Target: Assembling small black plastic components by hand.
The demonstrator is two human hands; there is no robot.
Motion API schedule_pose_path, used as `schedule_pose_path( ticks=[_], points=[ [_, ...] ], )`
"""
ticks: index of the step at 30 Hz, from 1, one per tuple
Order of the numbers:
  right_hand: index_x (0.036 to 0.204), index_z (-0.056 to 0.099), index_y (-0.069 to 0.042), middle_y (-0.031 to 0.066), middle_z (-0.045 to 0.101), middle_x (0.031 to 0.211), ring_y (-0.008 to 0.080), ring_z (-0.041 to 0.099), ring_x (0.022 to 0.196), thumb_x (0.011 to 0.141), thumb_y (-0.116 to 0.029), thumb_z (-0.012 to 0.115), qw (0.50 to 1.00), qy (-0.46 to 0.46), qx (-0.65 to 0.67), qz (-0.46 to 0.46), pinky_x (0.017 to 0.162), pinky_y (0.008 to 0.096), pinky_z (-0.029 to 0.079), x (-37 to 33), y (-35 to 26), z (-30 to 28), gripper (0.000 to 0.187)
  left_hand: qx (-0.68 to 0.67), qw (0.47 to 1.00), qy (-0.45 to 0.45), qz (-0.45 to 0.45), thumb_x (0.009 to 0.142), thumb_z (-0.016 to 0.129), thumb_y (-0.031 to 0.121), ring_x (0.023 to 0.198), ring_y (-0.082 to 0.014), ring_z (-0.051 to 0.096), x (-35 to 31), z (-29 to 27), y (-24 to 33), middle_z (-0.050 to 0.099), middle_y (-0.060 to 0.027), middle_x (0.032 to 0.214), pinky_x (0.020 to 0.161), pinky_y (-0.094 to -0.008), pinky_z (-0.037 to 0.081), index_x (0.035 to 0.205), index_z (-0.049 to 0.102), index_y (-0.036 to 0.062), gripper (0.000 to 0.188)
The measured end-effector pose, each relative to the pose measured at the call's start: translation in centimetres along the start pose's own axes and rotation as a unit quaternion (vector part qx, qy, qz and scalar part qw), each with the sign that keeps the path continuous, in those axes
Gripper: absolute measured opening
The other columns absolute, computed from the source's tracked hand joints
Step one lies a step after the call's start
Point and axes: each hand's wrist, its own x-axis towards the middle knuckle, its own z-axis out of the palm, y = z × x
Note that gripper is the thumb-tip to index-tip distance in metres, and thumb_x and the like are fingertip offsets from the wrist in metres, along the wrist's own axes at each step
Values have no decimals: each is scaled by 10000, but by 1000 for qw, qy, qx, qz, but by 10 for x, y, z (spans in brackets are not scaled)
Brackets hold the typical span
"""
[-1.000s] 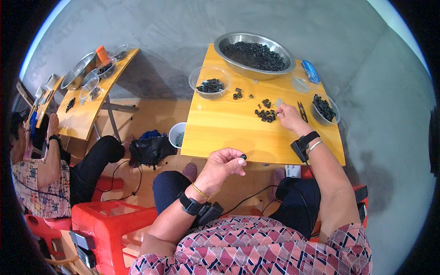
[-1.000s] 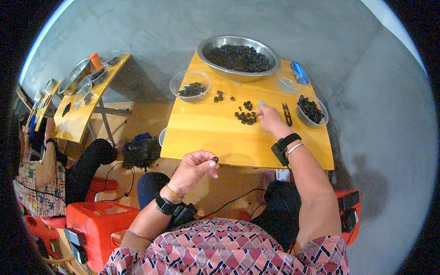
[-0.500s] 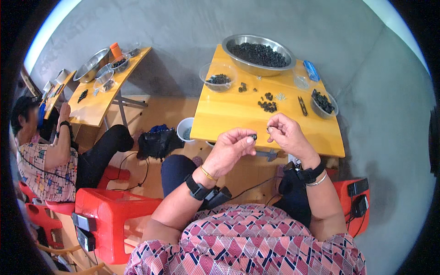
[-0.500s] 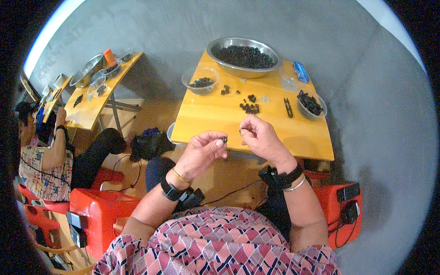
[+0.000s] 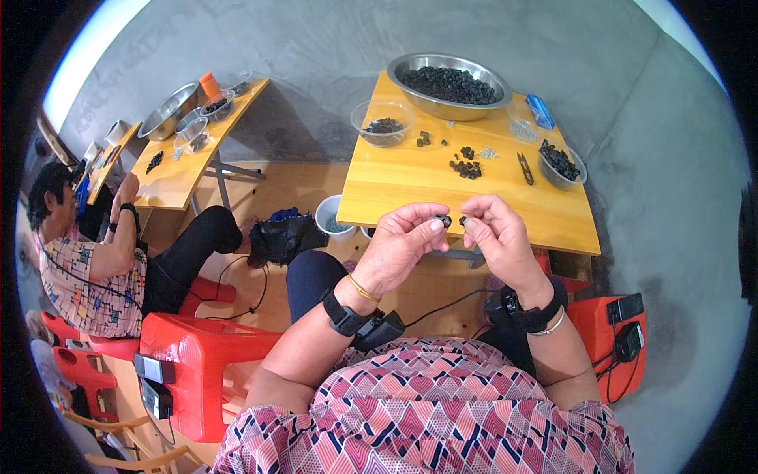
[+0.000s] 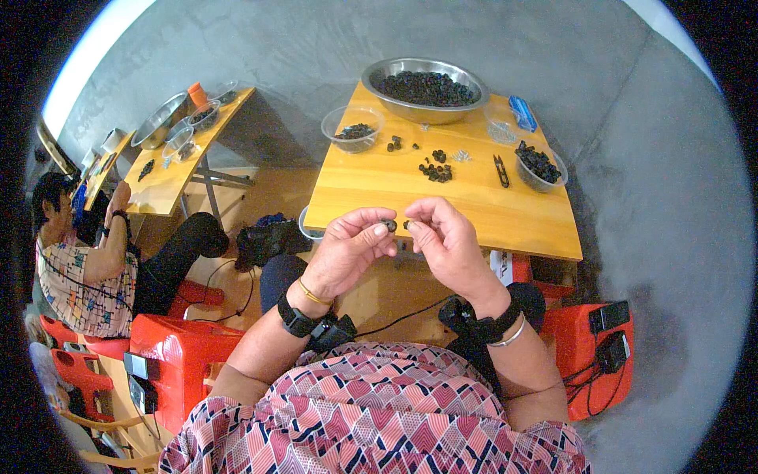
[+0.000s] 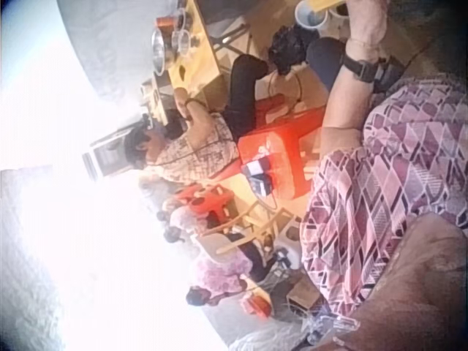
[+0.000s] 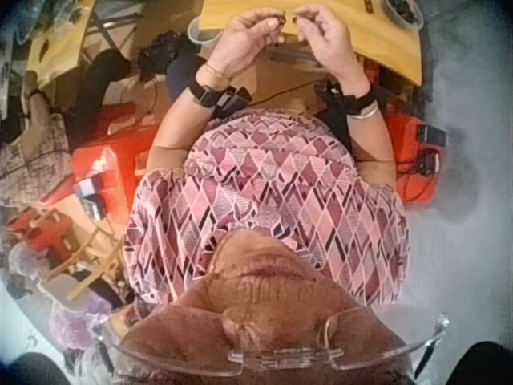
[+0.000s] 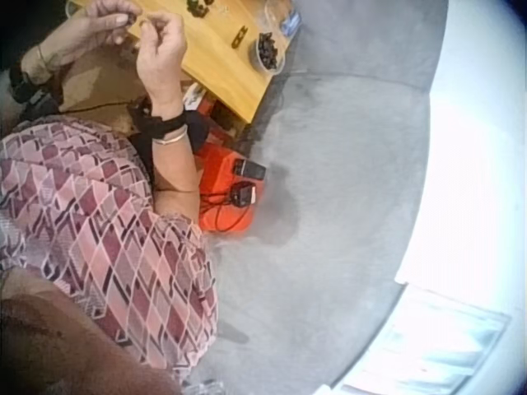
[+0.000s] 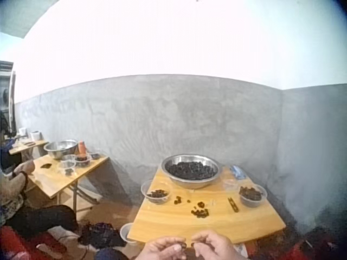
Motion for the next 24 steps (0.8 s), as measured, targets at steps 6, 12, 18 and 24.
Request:
schedule_pose_path(
  ticks=[6, 12, 18, 24],
  points=[
    [856, 443, -20, 12, 478, 734, 71, 466, 613, 826, -34, 493, 995, -21, 97, 17, 547, 193, 405, 1, 6, 0, 60, 4, 1000, 19, -10, 815, 518, 40, 703, -126, 553, 1, -1, -2, 582, -49, 821, 665, -271, 484, 977, 548, 11, 167],
    [832, 447, -19, 10, 486, 718, 64, 465, 592, 818, -20, 499, 995, -12, 92, 35, 528, 188, 402, 1, 14, 2, 53, 22, 999, 24, -14, 807, 528, 35, 704, -137, 571, 4, -1, -6, 594, -67, 845, 652, -260, 490, 959, 556, 16, 156],
    [817, 449, -23, 9, 493, 704, 62, 468, 570, 812, -32, 515, 994, -15, 95, 50, 503, 184, 398, -2, 11, 5, 67, 29, 999, 0, -14, 809, 524, 36, 716, -151, 576, 3, -5, -5, 596, -78, 854, 670, -263, 493, 966, 557, 13, 162],
    [811, 450, -22, 14, 499, 706, 65, 490, 598, 810, -60, 535, 996, 8, 92, -9, 544, 191, 415, -6, 12, 13, 93, -17, 999, -6, -43, 824, 509, 58, 730, -167, 579, 1, 5, -1, 591, -89, 881, 682, -276, 495, 994, 553, 14, 181]
  ],
)
